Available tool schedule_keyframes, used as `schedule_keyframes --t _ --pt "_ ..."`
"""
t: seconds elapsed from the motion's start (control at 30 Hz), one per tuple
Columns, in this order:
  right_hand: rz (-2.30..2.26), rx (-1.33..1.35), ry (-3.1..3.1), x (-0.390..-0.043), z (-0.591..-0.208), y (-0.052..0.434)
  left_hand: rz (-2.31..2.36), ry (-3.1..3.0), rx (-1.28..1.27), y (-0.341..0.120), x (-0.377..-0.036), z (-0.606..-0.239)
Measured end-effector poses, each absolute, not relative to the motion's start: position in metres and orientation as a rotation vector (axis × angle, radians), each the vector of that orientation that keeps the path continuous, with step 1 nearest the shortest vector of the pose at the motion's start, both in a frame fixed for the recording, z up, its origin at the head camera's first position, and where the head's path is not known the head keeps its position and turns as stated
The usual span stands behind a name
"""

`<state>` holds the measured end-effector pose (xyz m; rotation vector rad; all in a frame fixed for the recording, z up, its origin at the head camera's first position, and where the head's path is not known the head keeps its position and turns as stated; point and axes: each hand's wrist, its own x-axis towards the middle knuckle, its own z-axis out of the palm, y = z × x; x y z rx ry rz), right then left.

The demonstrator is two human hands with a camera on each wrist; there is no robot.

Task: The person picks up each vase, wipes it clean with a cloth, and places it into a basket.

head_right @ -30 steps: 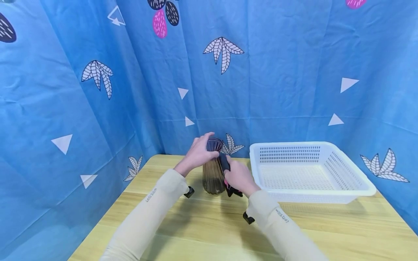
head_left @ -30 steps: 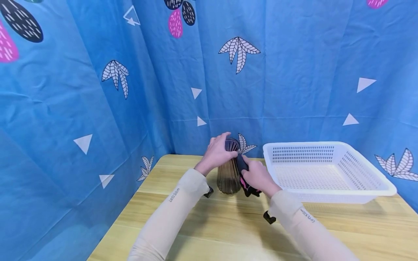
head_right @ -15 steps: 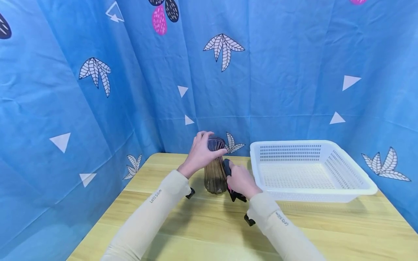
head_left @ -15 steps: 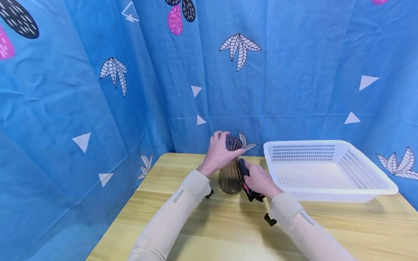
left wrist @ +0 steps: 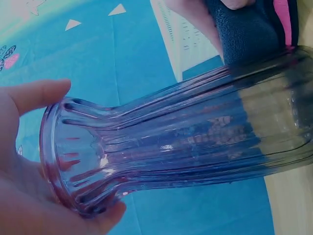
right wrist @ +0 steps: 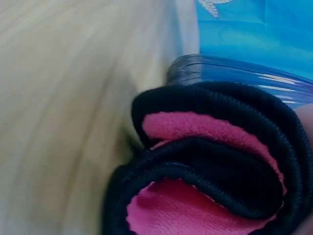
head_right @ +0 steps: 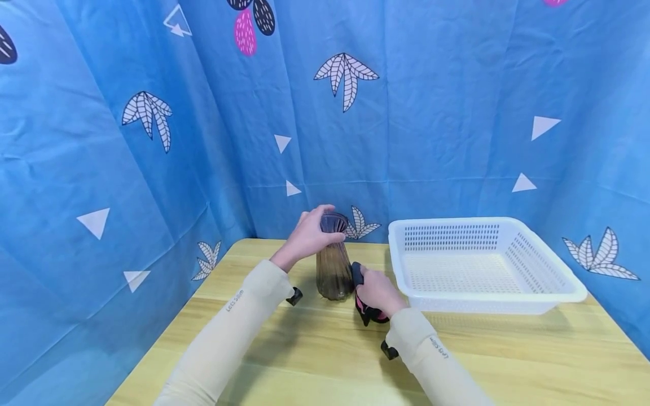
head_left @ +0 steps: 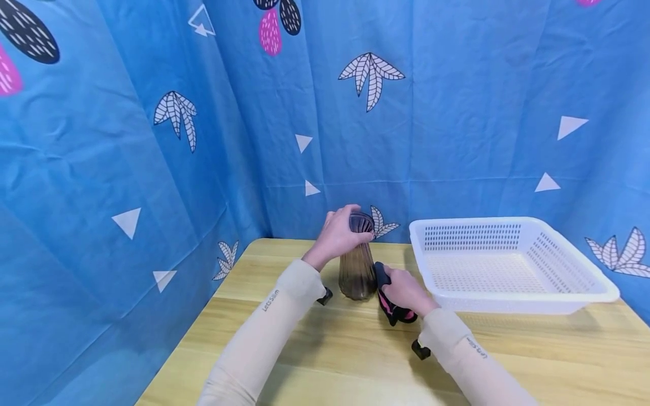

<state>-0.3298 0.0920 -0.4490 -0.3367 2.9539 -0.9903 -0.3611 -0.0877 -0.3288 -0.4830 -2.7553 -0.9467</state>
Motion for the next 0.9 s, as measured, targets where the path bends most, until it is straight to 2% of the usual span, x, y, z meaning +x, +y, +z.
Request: schedule_keyframes --t 0.33,0.63,0.9 --pt "-1.071 -0.375 2.986 -0.326 -0.415 0.09 -0.98 -2.676 -0.41 -0.084 -0.359 -0.339" --pt "-1.171 -0.425 3.039 -0.324 -0.37 0.085 -0.973 -2.722 -0.469 -0.084 -0.359 -0.326" --pt "-1.093 -0.374 3.017 -0.323 -0.381 0.079 -1.045 -2.723 -0.505 -0.084 -0.355 -0.328"
